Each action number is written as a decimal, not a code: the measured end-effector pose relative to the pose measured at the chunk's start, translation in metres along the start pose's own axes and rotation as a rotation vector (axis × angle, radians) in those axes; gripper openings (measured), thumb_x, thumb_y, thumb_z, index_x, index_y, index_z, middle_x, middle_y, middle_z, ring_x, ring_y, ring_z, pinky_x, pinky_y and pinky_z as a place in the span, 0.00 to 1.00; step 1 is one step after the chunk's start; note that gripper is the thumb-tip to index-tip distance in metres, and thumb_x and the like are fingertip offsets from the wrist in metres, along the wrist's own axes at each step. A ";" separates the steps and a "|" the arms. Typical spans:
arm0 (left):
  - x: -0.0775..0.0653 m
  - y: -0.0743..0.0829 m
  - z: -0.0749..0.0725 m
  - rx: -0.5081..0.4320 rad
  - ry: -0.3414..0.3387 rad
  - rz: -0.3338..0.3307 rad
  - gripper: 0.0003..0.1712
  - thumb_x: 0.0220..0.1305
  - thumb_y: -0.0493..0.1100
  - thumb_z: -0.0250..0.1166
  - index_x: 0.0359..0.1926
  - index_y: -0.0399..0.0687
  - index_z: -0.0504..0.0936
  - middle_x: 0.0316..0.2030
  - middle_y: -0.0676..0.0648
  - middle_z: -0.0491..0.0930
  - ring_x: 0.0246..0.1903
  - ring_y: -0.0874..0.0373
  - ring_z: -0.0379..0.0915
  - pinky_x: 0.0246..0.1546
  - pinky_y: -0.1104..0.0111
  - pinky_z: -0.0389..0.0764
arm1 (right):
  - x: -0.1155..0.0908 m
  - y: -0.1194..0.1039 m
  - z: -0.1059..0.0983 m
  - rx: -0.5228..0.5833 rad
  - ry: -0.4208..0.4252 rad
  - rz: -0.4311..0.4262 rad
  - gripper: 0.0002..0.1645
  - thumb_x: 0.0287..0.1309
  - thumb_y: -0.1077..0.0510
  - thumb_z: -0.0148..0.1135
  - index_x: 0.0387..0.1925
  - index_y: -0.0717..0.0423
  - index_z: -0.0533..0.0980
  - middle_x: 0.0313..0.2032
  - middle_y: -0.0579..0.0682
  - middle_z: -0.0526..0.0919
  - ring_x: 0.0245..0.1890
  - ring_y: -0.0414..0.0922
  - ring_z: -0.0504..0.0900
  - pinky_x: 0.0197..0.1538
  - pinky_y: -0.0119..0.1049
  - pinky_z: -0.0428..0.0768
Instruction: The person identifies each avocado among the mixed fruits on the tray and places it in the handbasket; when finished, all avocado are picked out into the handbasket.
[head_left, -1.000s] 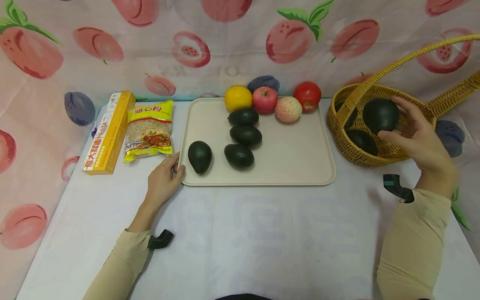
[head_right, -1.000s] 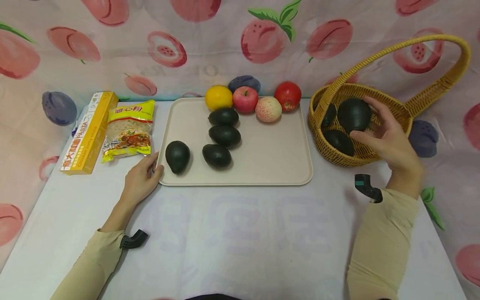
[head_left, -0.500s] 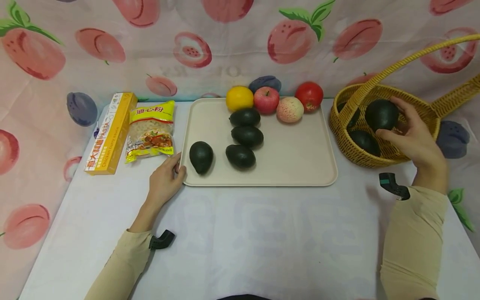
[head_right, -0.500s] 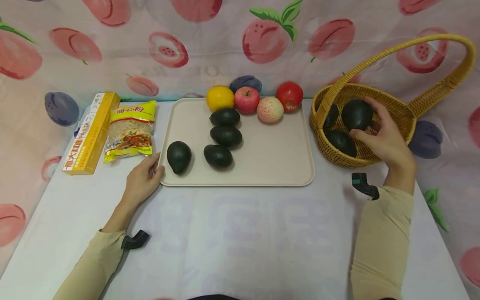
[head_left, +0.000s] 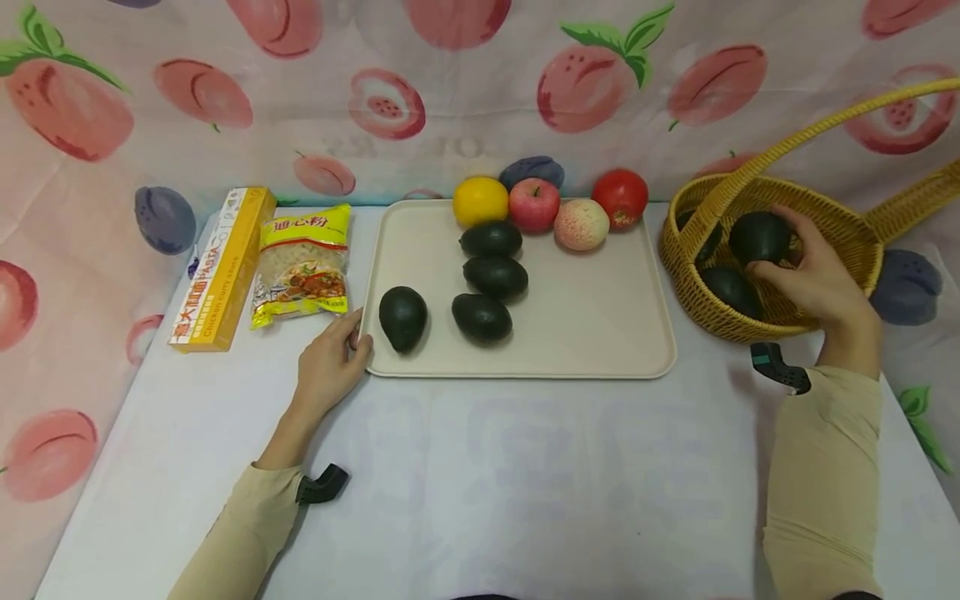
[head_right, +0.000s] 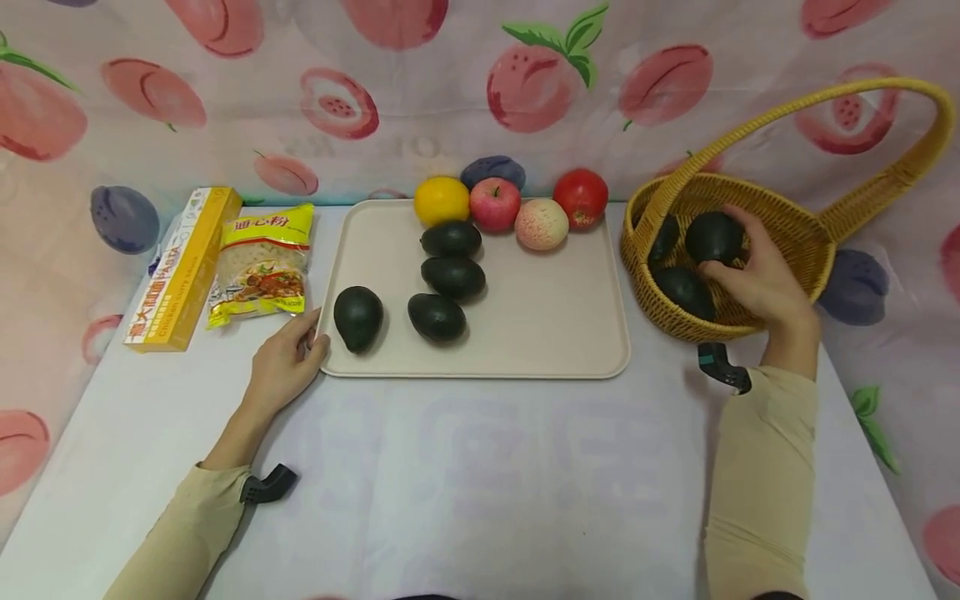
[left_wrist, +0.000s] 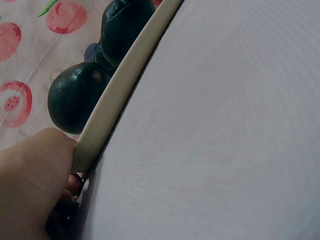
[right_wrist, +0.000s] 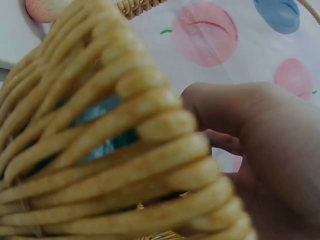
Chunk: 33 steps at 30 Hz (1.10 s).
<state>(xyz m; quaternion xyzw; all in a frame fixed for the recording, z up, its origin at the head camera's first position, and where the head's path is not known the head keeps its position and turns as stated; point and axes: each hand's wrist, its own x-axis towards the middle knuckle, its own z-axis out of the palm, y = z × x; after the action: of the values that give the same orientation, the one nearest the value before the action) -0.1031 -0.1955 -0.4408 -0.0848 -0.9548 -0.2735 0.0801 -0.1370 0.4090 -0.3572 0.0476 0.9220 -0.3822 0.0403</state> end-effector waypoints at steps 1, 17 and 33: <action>0.000 0.000 0.000 0.001 0.002 0.002 0.25 0.63 0.44 0.56 0.60 0.40 0.74 0.26 0.50 0.69 0.20 0.60 0.57 0.18 0.68 0.56 | 0.002 0.000 0.000 -0.008 -0.014 0.011 0.48 0.61 0.52 0.57 0.73 0.29 0.41 0.70 0.60 0.49 0.54 0.48 0.67 0.49 0.30 0.71; 0.000 0.000 0.001 0.010 0.003 -0.010 0.25 0.62 0.45 0.56 0.60 0.40 0.74 0.24 0.51 0.68 0.18 0.60 0.55 0.17 0.68 0.55 | 0.013 0.006 0.004 -0.002 -0.138 0.128 0.45 0.65 0.43 0.49 0.74 0.38 0.37 0.72 0.66 0.41 0.66 0.67 0.47 0.60 0.68 0.53; 0.001 0.001 0.001 0.003 0.003 -0.002 0.25 0.63 0.45 0.56 0.59 0.40 0.74 0.25 0.51 0.67 0.19 0.60 0.55 0.18 0.67 0.55 | 0.019 0.005 0.005 0.024 -0.183 0.141 0.47 0.65 0.39 0.46 0.74 0.36 0.32 0.73 0.60 0.30 0.71 0.65 0.35 0.63 0.70 0.45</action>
<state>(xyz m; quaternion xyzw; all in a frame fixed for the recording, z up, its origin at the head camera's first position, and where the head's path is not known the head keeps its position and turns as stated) -0.1042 -0.1945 -0.4409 -0.0833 -0.9552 -0.2721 0.0814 -0.1555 0.4100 -0.3665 0.0775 0.9042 -0.3922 0.1504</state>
